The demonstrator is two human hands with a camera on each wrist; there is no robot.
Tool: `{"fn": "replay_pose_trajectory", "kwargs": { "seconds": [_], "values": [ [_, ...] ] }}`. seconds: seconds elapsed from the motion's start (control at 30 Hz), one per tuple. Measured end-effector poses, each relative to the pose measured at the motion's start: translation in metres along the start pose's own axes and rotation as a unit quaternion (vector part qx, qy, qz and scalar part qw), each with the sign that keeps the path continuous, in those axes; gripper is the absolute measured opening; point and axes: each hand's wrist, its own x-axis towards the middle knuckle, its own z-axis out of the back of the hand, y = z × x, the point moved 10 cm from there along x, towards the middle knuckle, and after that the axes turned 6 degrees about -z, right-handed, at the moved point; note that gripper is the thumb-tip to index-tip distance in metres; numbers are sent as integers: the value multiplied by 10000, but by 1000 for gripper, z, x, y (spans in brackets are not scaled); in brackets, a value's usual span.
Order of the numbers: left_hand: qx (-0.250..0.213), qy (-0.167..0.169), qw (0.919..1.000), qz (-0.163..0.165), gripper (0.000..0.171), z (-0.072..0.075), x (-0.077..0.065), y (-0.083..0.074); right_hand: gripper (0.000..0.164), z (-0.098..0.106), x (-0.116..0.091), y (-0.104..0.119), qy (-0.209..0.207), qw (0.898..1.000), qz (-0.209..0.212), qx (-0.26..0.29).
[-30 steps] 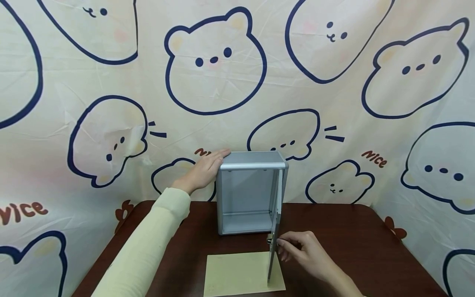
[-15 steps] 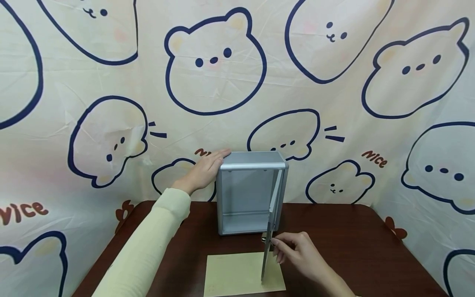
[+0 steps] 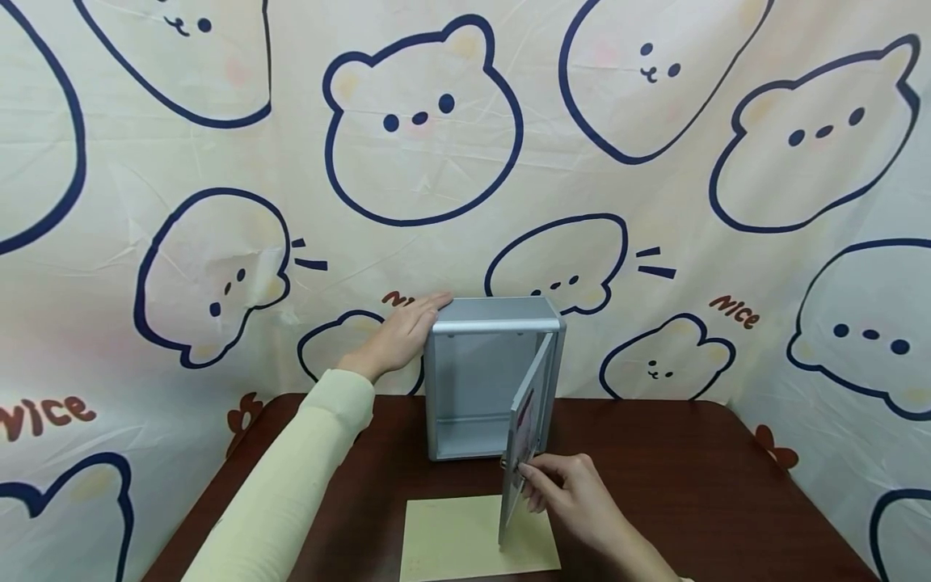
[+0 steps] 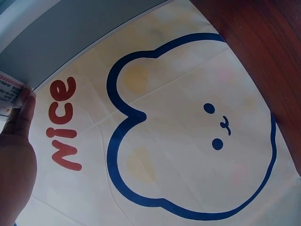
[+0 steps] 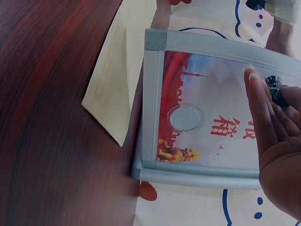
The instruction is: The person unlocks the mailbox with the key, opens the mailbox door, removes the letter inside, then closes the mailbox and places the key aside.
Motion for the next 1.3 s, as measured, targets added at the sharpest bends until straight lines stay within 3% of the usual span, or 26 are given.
{"fn": "replay_pose_trajectory", "kwargs": {
  "seconds": [0.83,1.3],
  "values": [
    [-97,19,9998,183,55,0,-2,2,23,-28,22,6,-520,9981,-196,-256],
    [-126,17,9996,237,54,-1,-3,4,23,-38,31,12,-710,9967,-45,-402]
  ]
}}
